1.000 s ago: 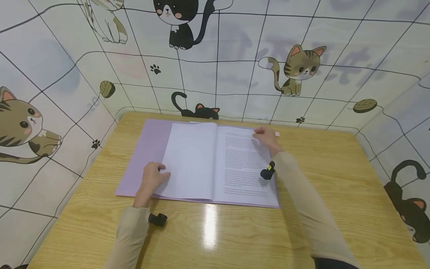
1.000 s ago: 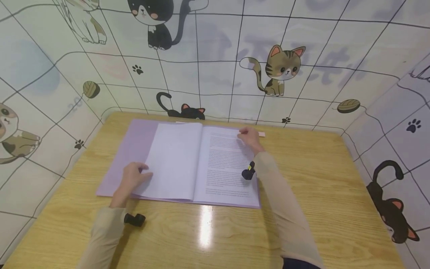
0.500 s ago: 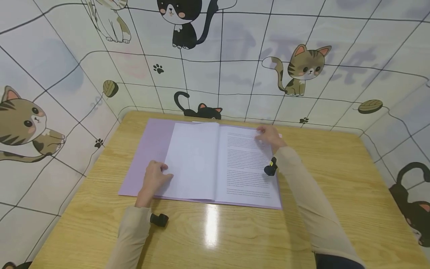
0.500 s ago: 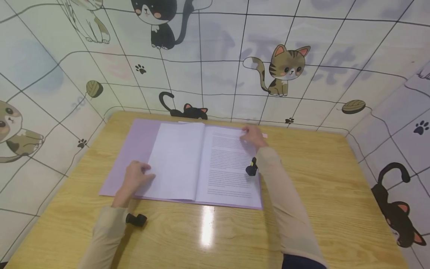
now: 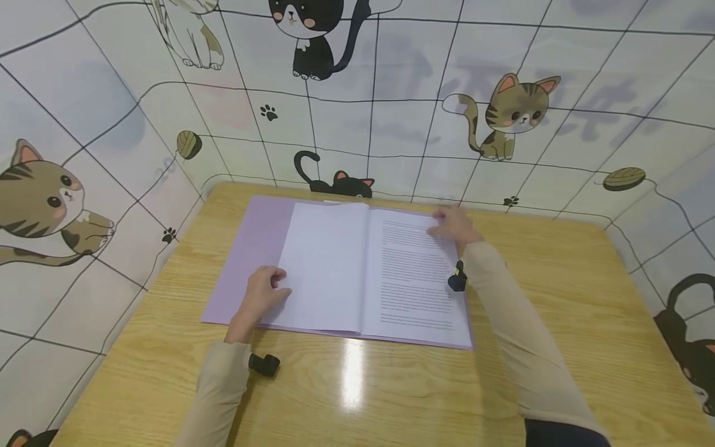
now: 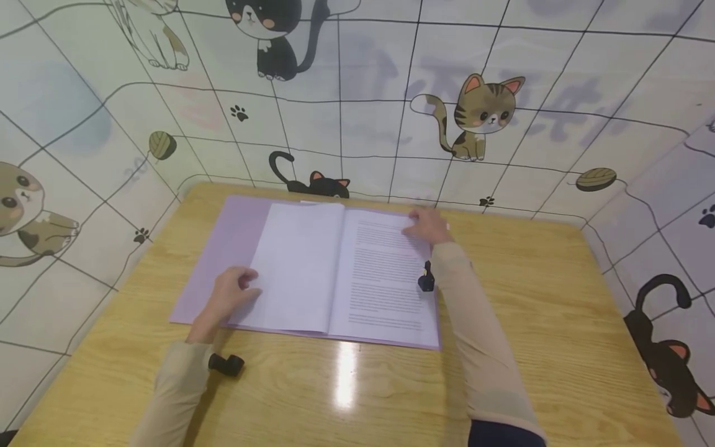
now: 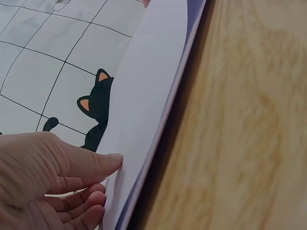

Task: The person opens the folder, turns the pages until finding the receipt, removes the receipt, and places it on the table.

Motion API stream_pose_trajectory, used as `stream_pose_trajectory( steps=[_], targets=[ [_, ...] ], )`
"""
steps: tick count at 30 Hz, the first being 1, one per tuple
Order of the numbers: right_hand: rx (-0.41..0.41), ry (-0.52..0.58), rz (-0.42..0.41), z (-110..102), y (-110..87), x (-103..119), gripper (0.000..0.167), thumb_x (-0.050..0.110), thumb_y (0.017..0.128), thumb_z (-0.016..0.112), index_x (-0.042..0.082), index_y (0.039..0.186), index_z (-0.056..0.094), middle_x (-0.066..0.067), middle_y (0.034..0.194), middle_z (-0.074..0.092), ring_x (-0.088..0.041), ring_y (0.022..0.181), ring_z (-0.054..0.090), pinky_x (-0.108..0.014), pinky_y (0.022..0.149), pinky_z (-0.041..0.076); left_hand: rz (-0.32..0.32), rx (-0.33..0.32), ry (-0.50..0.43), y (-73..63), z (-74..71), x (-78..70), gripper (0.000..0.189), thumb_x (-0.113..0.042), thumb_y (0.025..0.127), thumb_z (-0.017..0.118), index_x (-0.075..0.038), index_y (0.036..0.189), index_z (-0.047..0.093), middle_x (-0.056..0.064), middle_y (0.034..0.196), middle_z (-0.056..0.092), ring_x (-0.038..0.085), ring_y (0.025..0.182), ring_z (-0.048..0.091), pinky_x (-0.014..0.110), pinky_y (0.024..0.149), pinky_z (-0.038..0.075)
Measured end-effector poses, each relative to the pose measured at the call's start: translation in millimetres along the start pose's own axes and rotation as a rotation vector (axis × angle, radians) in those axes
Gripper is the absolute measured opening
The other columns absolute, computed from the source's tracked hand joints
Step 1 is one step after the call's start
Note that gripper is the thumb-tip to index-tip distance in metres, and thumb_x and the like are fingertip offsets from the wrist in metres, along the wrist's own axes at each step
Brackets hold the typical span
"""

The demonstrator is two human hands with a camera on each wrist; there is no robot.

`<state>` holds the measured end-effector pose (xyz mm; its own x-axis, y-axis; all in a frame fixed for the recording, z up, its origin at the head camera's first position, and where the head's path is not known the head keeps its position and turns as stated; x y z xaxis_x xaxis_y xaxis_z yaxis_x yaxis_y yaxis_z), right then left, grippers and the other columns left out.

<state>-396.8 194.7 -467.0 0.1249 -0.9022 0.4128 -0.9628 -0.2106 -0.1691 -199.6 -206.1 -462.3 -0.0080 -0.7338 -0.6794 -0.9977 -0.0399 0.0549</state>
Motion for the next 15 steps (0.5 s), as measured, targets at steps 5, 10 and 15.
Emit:
stream_pose_trajectory(
  steps=[5, 10, 15],
  targets=[
    [0.009, -0.051, -0.006, -2.5, 0.7, 2.2, 0.052, 0.029, 0.081, 0.069, -0.002, 0.120, 0.056, -0.023, 0.125, 0.050, -0.040, 0.116, 0.041, -0.056, 0.096, 0.033, -0.001, 0.007, -0.009, 0.7, 1.1, 1.1, 0.029, 0.004, 0.073, 0.072, 0.012, 0.099, 0.062, 0.019, 0.089, 0.055, 0.027, 0.078, 0.052, 0.037, 0.071, 0.044],
    [0.016, -0.058, -0.005, -4.4, 0.2, 6.4, 0.055, 0.027, 0.080, 0.070, -0.004, 0.122, 0.054, -0.024, 0.125, 0.050, -0.040, 0.116, 0.041, -0.056, 0.096, 0.033, -0.008, 0.013, -0.005, 1.1, 1.3, 1.9, 0.029, 0.003, 0.073, 0.072, 0.011, 0.099, 0.062, 0.018, 0.087, 0.055, 0.026, 0.077, 0.051, 0.036, 0.070, 0.043],
    [0.010, -0.090, 0.001, -4.5, 1.3, 7.1, 0.058, 0.029, 0.081, 0.070, -0.002, 0.125, 0.052, -0.024, 0.128, 0.045, -0.042, 0.119, 0.035, -0.057, 0.097, 0.030, -0.017, 0.013, -0.006, 1.7, 0.3, 2.9, 0.029, 0.003, 0.073, 0.072, 0.011, 0.099, 0.062, 0.017, 0.087, 0.055, 0.026, 0.077, 0.050, 0.035, 0.070, 0.042]
  ],
)
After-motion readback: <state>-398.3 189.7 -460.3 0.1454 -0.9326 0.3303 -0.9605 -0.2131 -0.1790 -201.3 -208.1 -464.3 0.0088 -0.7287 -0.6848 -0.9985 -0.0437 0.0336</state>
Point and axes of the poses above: each hand's wrist, its own y-axis towards the middle knuckle, its own z-axis out of the palm, x = y × z, the point moved 6 cm from there along y, towards the middle knuckle
